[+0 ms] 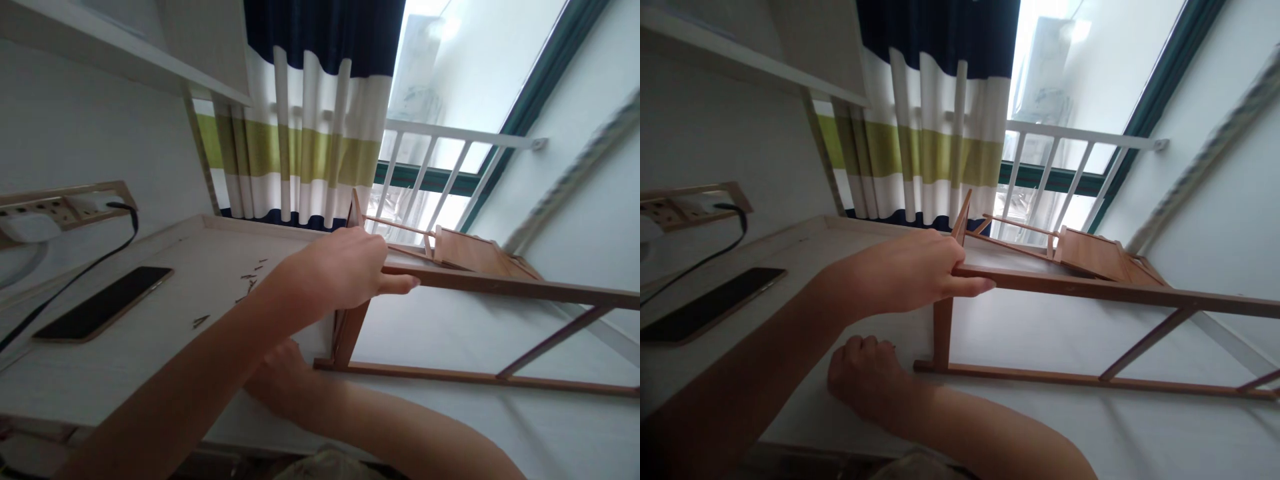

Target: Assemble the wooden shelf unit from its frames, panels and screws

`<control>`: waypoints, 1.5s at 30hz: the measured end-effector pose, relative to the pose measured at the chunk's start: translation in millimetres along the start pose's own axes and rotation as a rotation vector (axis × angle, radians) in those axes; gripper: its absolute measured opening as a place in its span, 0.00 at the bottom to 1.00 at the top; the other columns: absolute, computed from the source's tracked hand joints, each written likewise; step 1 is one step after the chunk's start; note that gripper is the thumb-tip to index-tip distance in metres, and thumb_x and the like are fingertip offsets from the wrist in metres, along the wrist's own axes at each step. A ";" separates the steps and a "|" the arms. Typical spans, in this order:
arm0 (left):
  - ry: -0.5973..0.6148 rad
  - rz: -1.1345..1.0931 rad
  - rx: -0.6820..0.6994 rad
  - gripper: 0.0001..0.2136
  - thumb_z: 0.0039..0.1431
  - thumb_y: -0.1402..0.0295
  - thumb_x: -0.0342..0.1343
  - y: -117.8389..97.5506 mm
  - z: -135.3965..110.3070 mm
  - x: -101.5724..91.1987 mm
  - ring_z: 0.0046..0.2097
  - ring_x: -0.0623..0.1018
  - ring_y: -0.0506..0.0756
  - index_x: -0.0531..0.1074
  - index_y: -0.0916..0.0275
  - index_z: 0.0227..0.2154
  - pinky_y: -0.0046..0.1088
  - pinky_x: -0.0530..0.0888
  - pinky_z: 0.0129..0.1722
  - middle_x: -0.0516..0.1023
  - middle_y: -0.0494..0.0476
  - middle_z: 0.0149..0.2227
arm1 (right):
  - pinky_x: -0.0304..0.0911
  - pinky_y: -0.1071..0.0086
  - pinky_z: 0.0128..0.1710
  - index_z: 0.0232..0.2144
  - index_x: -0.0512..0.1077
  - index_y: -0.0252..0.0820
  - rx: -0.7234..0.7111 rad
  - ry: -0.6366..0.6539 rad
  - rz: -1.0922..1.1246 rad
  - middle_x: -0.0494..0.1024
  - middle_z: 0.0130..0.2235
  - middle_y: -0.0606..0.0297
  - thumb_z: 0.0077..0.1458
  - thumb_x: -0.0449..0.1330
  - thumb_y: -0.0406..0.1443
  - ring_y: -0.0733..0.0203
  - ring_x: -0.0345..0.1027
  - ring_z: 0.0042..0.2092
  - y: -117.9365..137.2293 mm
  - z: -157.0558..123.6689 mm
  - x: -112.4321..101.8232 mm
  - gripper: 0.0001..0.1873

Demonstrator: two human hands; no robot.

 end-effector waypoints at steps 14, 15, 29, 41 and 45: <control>0.114 -0.128 -0.071 0.27 0.51 0.45 0.36 7.4 0.6 1.1 0.19 0.64 0.48 0.64 0.64 0.17 0.27 0.55 0.20 0.69 0.54 0.20 | 0.61 0.71 0.28 0.31 0.70 0.35 0.160 -0.725 0.136 0.73 0.29 0.65 0.48 0.55 0.25 0.67 0.65 0.28 -41.5 -113.5 -170.1 0.06; 0.135 -0.135 -0.071 0.27 0.51 0.44 0.37 8.2 1.1 1.6 0.20 0.64 0.48 0.65 0.64 0.17 0.27 0.55 0.21 0.70 0.54 0.21 | 0.62 0.71 0.31 0.31 0.70 0.35 0.201 -0.742 0.122 0.74 0.30 0.66 0.49 0.56 0.25 0.67 0.66 0.29 -46.8 -116.8 -180.5 0.06; 0.275 -0.262 -0.072 0.28 0.53 0.47 0.33 14.8 5.8 2.5 0.24 0.70 0.50 0.70 0.66 0.27 0.24 0.61 0.25 0.75 0.59 0.26 | 0.62 0.69 0.21 0.35 0.72 0.30 -0.100 -0.767 -0.311 0.75 0.38 0.52 0.48 0.60 0.28 0.62 0.67 0.27 -67.0 -106.1 -188.6 0.09; 0.197 -0.262 -0.057 0.25 0.54 0.51 0.35 16.1 10.4 0.0 0.21 0.66 0.50 0.67 0.65 0.20 0.26 0.59 0.23 0.71 0.56 0.21 | 0.63 0.70 0.23 0.33 0.73 0.32 -0.154 -0.793 -0.355 0.75 0.37 0.55 0.49 0.61 0.28 0.63 0.67 0.28 -69.9 -93.0 -188.9 0.07; 0.158 -0.247 -0.038 0.24 0.54 0.52 0.35 17.5 11.3 -1.5 0.21 0.65 0.49 0.66 0.65 0.19 0.26 0.58 0.23 0.70 0.55 0.20 | 0.63 0.71 0.24 0.32 0.73 0.33 -0.165 -0.769 -0.378 0.76 0.37 0.57 0.50 0.60 0.29 0.64 0.66 0.29 -70.1 -89.6 -185.4 0.05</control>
Point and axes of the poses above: each hand's wrist, its own z-axis towards the middle knuckle, its own x-axis out of the palm, y = z × x, the point moved 7 cm from there along z, towards the middle knuckle
